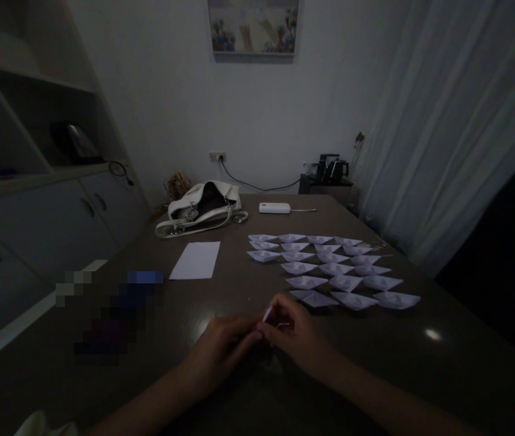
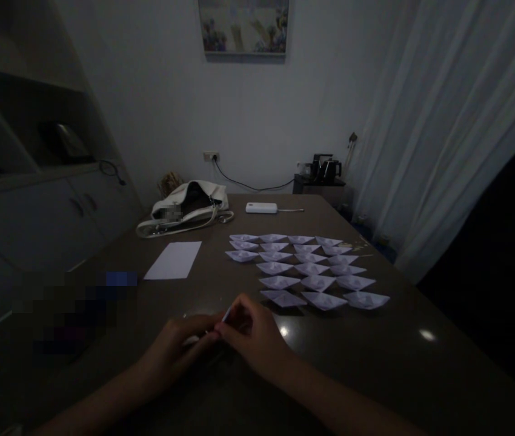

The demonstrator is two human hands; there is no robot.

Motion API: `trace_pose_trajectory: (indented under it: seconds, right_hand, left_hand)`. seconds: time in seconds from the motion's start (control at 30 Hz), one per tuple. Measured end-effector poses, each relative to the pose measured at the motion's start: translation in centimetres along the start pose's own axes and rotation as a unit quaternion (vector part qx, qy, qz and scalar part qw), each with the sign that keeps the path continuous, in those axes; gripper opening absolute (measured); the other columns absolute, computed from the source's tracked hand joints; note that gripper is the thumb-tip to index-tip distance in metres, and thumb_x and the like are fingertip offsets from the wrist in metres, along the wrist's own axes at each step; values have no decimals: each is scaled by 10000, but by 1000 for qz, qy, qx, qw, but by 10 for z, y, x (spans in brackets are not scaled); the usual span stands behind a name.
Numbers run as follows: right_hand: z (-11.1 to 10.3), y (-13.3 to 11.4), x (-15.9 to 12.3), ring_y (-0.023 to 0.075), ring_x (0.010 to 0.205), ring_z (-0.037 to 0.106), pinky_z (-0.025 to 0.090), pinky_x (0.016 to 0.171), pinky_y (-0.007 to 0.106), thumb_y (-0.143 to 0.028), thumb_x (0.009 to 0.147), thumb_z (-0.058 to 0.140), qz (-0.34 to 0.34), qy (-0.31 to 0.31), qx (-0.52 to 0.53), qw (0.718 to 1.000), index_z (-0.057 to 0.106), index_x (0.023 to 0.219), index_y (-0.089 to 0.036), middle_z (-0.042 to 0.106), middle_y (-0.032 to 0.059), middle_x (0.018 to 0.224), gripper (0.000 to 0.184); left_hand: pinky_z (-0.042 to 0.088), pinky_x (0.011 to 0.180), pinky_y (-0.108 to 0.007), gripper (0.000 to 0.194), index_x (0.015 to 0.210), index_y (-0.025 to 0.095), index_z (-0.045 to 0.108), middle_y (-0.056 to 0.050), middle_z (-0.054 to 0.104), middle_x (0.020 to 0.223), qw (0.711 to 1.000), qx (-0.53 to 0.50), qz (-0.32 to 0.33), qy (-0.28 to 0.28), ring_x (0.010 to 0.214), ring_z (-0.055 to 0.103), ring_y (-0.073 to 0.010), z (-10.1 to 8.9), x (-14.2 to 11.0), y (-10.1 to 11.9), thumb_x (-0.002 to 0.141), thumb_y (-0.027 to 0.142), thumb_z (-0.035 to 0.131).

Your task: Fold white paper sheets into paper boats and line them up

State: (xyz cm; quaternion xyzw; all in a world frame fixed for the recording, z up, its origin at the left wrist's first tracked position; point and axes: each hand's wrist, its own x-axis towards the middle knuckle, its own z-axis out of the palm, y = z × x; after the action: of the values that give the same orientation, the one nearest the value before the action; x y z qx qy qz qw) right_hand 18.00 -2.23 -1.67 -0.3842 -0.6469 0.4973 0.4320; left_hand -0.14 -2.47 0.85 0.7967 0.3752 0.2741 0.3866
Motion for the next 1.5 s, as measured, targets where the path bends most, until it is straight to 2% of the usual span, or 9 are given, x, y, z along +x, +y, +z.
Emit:
trace_pose_trajectory:
  seconds: [0.13,0.27,0.57,0.7,0.83,1.03,1.23,1.37,1.5]
  right_hand:
    - [-2,-3,-1,126,703,572,455,610,231,-355,847,629,-29,-17,-41,999,511,866,-193,587,-6,792,202]
    - [-5,-8,-3,125,703,566,452,616,234,-318,874,592,-50,-25,-85,995,537,876,-193,582,-5,779,137]
    - [-4,-9,-2,120,593,577,430,523,212,-200,824,582,-52,32,-146,987,533,870,-202,614,-17,712,68]
    - [-5,-3,1,168,749,663,509,651,265,-157,807,560,-64,59,-86,993,646,879,-197,685,34,819,118]
    - [-8,1,3,176,726,669,518,623,268,-119,773,554,-92,82,-89,988,710,809,-205,691,40,789,182]
    - [-9,-10,0,166,720,644,487,637,268,-33,721,527,-148,31,-186,971,716,751,-210,671,39,786,261]
    - [-3,-10,-2,166,679,631,476,567,246,-235,783,638,-3,11,-105,994,617,925,-177,649,33,778,155]
    - [0,3,-1,144,530,588,427,504,233,-334,812,634,64,-40,-93,993,587,654,-159,611,14,580,241]
    - [0,5,-1,126,491,553,383,480,217,-288,834,598,48,-24,-104,993,600,613,-157,585,-1,532,258]
  left_hand:
    - [504,715,-282,339,1110,158,634,-82,735,907,986,-149,-72,10,812,673,-226,4,3,-9,822,335,637]
    - [491,670,-279,377,1096,145,610,-70,718,835,971,-224,-81,18,739,656,-196,6,5,-15,778,331,689]
    - [474,632,-258,441,1028,133,622,-46,683,785,960,-257,-96,62,684,612,-169,4,6,-4,766,485,673]
    - [484,638,-260,444,1003,137,647,-40,691,789,934,-333,-112,60,679,621,-163,5,9,-14,707,455,742]
    - [511,677,-285,505,1007,156,661,-62,714,876,907,-393,-141,60,752,652,-191,9,12,-29,602,405,832]
    - [517,644,-259,390,847,141,651,-34,706,791,911,-378,-145,82,715,656,-169,14,12,-38,620,407,825]
    - [443,516,-187,445,882,162,552,26,684,619,918,-350,-145,120,541,626,-116,8,11,-29,590,316,850]
    - [458,528,-201,449,910,148,565,24,686,607,926,-318,-156,130,539,625,-121,4,10,-17,588,294,842]
    - [492,615,-238,435,938,120,636,-25,720,715,929,-312,-162,113,640,654,-153,4,11,-15,626,373,802]
